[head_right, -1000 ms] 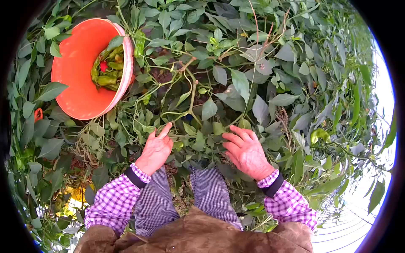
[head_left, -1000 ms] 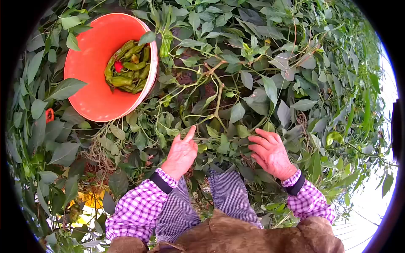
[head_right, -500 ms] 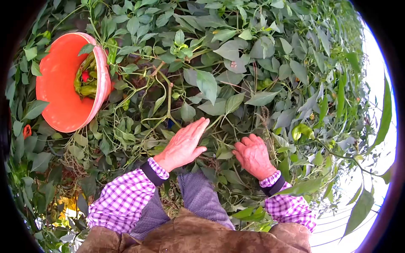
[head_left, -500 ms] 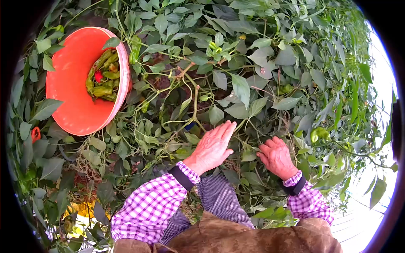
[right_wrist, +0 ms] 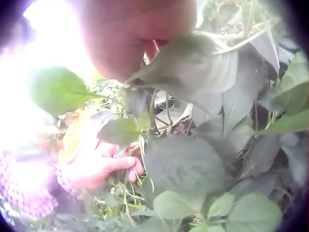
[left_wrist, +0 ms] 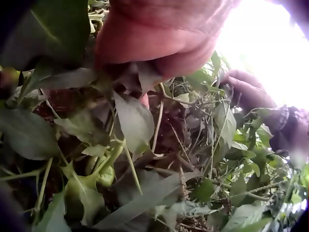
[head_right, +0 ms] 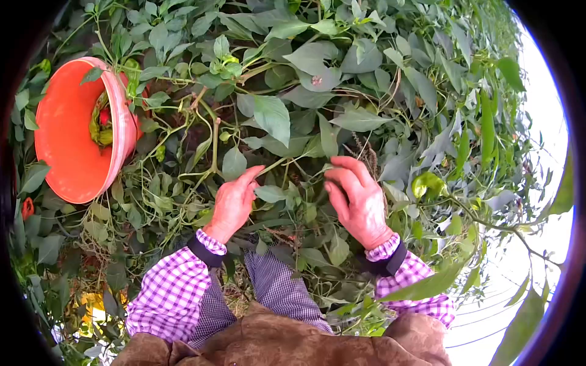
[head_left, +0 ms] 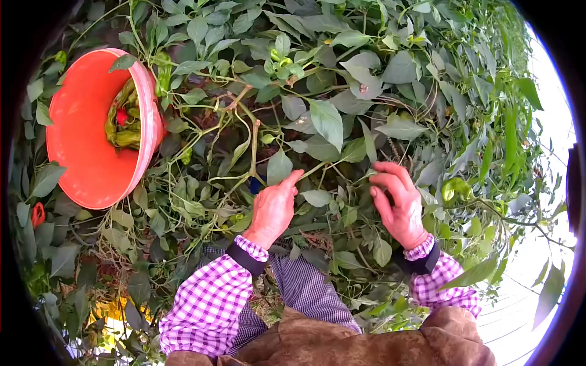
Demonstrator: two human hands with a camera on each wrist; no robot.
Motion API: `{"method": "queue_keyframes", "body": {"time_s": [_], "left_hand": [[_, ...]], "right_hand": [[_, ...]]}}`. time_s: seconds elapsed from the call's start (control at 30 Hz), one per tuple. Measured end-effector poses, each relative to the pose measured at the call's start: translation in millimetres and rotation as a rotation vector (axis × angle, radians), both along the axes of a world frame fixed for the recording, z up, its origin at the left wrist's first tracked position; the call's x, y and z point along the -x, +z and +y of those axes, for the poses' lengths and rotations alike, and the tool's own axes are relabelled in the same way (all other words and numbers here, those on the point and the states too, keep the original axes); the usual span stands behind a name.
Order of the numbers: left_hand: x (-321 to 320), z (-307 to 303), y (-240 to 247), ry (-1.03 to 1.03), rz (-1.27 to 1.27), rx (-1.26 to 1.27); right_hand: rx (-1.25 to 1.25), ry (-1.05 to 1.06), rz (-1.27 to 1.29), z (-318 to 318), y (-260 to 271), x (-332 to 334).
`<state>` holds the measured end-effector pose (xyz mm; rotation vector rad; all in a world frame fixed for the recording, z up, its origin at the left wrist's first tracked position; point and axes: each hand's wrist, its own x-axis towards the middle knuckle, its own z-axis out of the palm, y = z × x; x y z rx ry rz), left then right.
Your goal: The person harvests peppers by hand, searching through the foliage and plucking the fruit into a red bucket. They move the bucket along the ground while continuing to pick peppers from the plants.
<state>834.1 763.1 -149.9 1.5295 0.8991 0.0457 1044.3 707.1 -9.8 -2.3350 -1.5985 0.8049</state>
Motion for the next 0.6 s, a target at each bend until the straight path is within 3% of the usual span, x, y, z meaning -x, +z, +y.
{"method": "queue_keyframes", "body": {"time_s": [0.1, 0.17, 0.2, 0.23, 0.3, 0.33, 0.43, 0.47, 0.5, 0.6], "left_hand": [[5, -1, -2, 0.009, -0.027, -0.056], [6, -1, 0, -0.034, 0.010, -0.079], [5, 1, 4, -0.077, 0.045, -0.102], [2, 1, 8, -0.072, 0.035, -0.098], [-10, 2, 20, -0.176, 0.111, -0.313], [-18, 4, 27, -0.283, 0.148, -0.399], [-49, 3, 39, -0.377, -0.137, -0.481], [-60, 1, 42, -0.416, -0.232, -0.494], [-69, -1, 44, -0.463, -0.304, -0.522], [-72, -21, 30, -0.626, -0.305, -0.441]], "right_hand": [[0.258, -0.483, 0.133, -4, -50, -36], [0.412, 0.111, -0.285, -38, -82, -69], [0.731, 0.287, -0.327, -42, -78, -69], [0.709, 0.262, -0.286, -44, -77, -74], [0.957, 0.524, -0.361, -62, -53, -57], [0.987, 0.508, -0.365, -68, -44, -54], [1.027, 0.554, -0.285, -103, -18, -50], [0.926, 0.567, -0.227, -126, -13, -50], [1.106, 0.607, -0.195, -129, -7, -44], [1.018, 0.596, -0.220, -189, 4, -51]]}}
